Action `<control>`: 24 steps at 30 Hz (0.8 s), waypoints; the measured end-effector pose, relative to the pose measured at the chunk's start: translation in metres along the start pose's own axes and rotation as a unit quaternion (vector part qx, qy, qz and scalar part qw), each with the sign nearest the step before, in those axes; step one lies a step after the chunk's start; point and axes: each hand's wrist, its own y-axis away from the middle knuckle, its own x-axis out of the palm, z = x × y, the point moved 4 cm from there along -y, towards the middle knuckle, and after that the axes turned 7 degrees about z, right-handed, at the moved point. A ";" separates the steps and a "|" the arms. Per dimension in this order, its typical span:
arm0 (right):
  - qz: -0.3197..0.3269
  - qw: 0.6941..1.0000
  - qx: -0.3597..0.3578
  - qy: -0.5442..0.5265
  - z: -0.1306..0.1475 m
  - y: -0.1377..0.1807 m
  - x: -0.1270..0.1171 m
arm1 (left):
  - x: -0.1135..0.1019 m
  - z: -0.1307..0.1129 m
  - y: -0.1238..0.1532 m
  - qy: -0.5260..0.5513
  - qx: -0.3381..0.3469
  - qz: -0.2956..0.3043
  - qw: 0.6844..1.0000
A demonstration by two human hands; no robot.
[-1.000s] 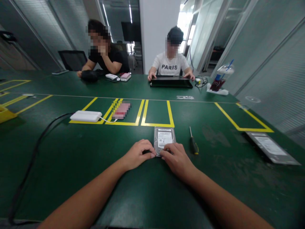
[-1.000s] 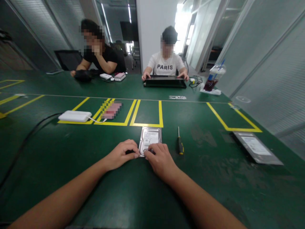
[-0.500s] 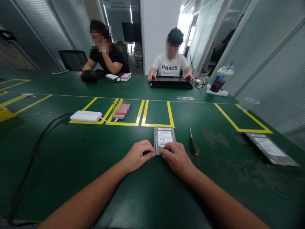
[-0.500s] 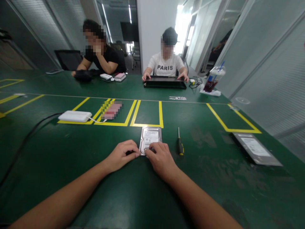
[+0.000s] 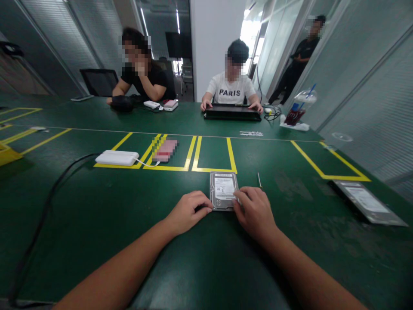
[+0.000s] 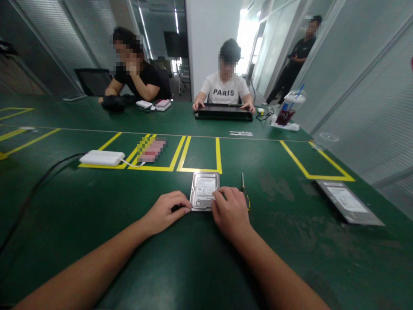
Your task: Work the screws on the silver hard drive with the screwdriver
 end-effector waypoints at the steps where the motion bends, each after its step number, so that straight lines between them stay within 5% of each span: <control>1: -0.009 0.999 0.028 0.016 -0.005 -0.001 -0.003 | 0.000 0.000 0.000 0.000 0.000 0.002 1.000; 7: 0.094 0.963 0.189 0.169 -0.033 -0.003 -0.005 | 0.000 -0.002 -0.001 -0.002 0.001 0.009 1.000; 24: 0.264 0.910 0.303 0.100 -0.055 0.001 -0.005 | 0.000 -0.002 0.001 -0.001 0.012 0.007 1.000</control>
